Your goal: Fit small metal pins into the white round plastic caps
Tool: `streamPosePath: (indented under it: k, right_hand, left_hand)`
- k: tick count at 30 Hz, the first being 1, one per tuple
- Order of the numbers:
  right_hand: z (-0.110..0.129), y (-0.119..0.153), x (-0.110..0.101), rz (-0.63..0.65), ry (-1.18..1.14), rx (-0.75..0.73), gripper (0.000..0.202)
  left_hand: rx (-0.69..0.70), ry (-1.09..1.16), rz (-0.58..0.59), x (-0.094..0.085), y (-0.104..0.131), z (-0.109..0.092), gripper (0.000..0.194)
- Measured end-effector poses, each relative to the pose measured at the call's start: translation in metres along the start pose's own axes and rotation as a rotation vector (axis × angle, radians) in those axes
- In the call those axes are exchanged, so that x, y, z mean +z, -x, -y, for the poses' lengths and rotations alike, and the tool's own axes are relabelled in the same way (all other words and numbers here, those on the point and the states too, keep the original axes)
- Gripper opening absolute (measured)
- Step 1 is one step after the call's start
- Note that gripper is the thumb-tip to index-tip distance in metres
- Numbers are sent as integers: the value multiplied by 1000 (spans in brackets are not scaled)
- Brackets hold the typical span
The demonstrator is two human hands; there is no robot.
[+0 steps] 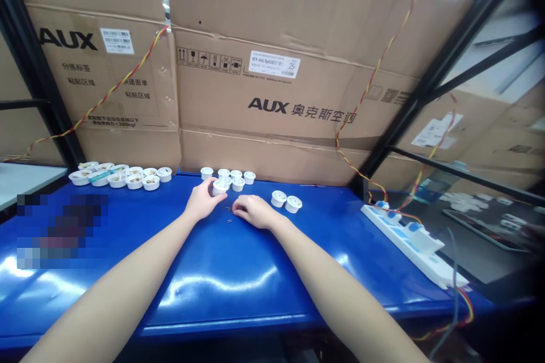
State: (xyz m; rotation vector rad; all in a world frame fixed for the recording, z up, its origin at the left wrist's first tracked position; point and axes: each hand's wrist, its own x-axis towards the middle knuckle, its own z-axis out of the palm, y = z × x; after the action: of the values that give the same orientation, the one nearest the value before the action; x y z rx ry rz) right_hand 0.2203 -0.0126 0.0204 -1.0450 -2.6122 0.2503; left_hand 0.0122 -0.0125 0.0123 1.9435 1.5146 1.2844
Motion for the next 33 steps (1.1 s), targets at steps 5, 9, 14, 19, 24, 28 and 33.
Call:
streamPosePath:
  k: [5,9,14,19,24,28,33]
  right_hand:
    - [2,2,-4,-40,12,32,12]
    - [4,4,-13,-216,19,151,16]
    - [15,3,-17,-213,76,219,19]
    - [22,1,-13,-178,76,236,20]
    - [27,1,-15,-174,83,244,20]
    - [30,1,-17,-168,105,256,20]
    - [32,1,-18,-207,178,246,20]
  left_hand:
    - [83,9,11,-1,0,1,42]
    - [262,-67,30,0,1,-2,40]
    - [443,-158,47,4,3,-9,40]
    - [442,-249,23,4,6,-13,42]
    - [420,-297,18,3,7,-15,43]
    - [400,-297,36,4,7,-16,43]
    - [360,-244,57,4,7,-18,45]
